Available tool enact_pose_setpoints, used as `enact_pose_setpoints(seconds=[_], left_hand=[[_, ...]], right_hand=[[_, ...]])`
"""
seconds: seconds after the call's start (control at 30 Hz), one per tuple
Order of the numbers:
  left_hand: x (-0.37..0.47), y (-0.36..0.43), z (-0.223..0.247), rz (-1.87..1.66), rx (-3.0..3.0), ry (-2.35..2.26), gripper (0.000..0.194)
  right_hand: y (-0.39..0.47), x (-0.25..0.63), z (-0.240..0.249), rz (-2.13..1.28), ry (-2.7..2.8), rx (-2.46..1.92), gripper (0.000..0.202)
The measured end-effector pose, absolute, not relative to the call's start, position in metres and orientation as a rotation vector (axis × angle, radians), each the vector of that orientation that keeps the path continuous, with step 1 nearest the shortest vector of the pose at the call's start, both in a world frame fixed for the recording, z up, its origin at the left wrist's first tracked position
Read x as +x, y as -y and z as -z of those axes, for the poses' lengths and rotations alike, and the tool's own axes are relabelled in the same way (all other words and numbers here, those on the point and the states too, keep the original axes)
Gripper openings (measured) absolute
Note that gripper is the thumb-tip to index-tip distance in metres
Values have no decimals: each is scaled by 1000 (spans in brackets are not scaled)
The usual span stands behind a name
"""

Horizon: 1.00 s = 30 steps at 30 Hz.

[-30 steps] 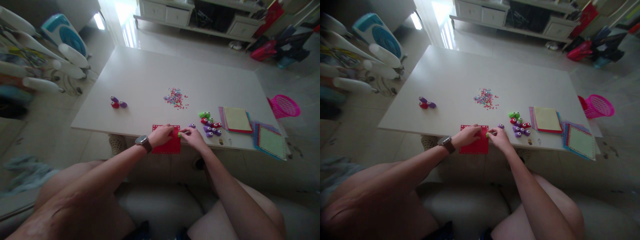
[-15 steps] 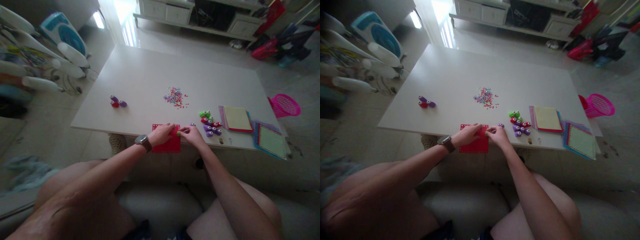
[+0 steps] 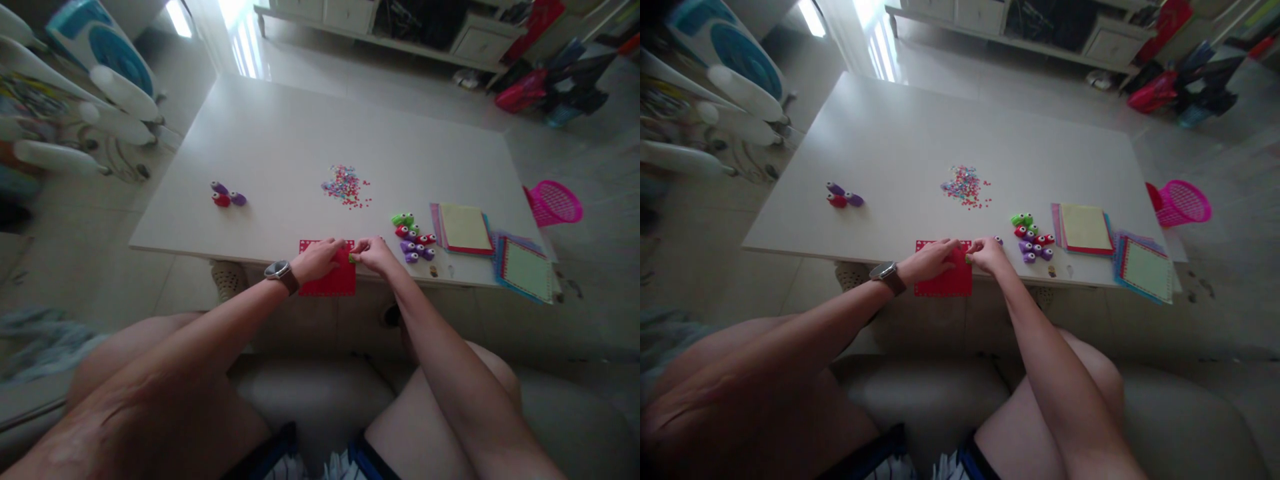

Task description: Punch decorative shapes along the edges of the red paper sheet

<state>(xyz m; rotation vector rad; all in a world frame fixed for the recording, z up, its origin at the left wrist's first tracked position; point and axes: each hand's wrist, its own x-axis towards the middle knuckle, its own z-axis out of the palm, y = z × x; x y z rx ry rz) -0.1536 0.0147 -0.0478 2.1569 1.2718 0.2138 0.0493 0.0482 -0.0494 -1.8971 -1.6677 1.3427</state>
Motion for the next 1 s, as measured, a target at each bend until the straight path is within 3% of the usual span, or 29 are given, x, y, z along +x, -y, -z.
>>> enact_pose_setpoints(seconds=[0.23, 0.73, 1.0], left_hand=[[-154, -16, 51, -244, 2159, -1254, 37], [-153, -16, 38, -137, 2207, -1281, 33], [-154, -9, 26, -62, 2341, -1374, 26]], right_hand=[[-45, 64, 41, -1419, 1700, -1800, 12], [-40, 78, 53, -569, 2113, -1819, 16], [-37, 89, 44, -380, 2192, -1799, 26]])
